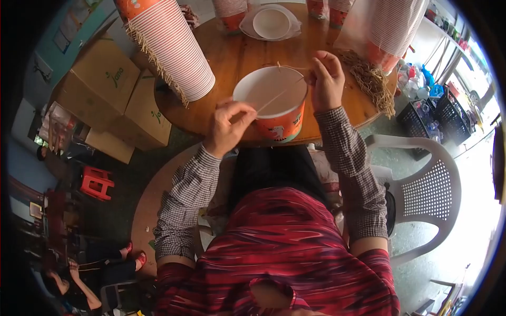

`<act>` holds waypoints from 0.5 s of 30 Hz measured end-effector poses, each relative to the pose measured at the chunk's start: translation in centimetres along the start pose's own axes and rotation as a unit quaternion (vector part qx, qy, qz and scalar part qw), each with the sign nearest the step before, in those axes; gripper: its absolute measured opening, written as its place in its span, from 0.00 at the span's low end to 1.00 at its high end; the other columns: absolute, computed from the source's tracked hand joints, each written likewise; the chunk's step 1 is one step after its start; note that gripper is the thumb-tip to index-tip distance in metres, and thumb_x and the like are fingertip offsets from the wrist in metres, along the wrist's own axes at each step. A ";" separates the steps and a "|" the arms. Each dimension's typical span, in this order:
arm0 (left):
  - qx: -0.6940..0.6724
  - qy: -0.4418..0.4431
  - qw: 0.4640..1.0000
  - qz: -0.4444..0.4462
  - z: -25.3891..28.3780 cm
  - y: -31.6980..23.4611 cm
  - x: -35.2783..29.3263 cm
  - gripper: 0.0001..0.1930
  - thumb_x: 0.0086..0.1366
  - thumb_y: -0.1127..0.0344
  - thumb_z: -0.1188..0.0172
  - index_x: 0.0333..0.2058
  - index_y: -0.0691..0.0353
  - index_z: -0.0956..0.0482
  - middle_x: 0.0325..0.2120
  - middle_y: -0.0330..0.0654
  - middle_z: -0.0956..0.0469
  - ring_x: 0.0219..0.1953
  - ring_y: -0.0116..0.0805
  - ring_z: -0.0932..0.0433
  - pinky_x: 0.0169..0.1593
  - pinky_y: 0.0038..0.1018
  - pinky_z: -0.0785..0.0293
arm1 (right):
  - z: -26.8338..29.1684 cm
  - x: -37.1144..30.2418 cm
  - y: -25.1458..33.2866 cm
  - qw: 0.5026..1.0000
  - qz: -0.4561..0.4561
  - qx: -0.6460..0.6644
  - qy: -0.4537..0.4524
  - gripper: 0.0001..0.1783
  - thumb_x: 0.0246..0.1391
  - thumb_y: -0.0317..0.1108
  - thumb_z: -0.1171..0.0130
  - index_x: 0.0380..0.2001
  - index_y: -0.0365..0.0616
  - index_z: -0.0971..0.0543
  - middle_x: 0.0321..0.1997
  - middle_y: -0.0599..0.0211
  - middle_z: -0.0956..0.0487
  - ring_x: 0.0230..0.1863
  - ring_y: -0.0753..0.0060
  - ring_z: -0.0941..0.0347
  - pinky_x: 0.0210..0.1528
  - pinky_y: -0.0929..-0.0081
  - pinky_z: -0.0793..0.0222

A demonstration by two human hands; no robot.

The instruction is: Assembling paper buckets by threading and tying strings through pre-punched holes.

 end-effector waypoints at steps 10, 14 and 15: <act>0.169 -0.070 0.964 -0.195 -2.1 -0.9 -0.2 0.05 0.53 0.71 0.35 0.29 0.56 0.22 0.26 0.33 0.22 0.31 0.30 0.22 0.53 0.36 0.34 | 4.0 0.3 -1.6 0.996 -0.027 0.057 -0.056 0.05 0.55 0.23 0.46 0.36 0.42 0.27 0.26 0.76 0.31 0.21 0.84 0.39 0.21 0.84 0.42; 0.217 -0.061 0.949 -0.219 -2.1 -1.2 0.0 0.07 0.51 0.71 0.34 0.29 0.56 0.22 0.25 0.32 0.22 0.31 0.29 0.22 0.52 0.35 0.33 | 6.6 -0.3 -2.2 0.999 -0.016 -0.011 -0.043 0.03 0.57 0.26 0.46 0.35 0.41 0.27 0.23 0.75 0.31 0.20 0.83 0.39 0.22 0.83 0.41; 0.218 -0.062 0.949 -0.219 -2.0 -1.3 0.0 0.07 0.51 0.71 0.34 0.29 0.56 0.22 0.25 0.32 0.22 0.31 0.29 0.22 0.52 0.35 0.33 | 7.2 -0.9 -2.6 0.998 -0.024 -0.050 -0.019 0.03 0.58 0.28 0.47 0.34 0.40 0.27 0.22 0.75 0.31 0.20 0.83 0.39 0.23 0.82 0.41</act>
Point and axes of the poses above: each hand's wrist, its own x-axis towards the middle knuckle, its own z-axis out of the back of the hand, y = z × x, the point moved 3 cm from there along x, towards the middle knuckle
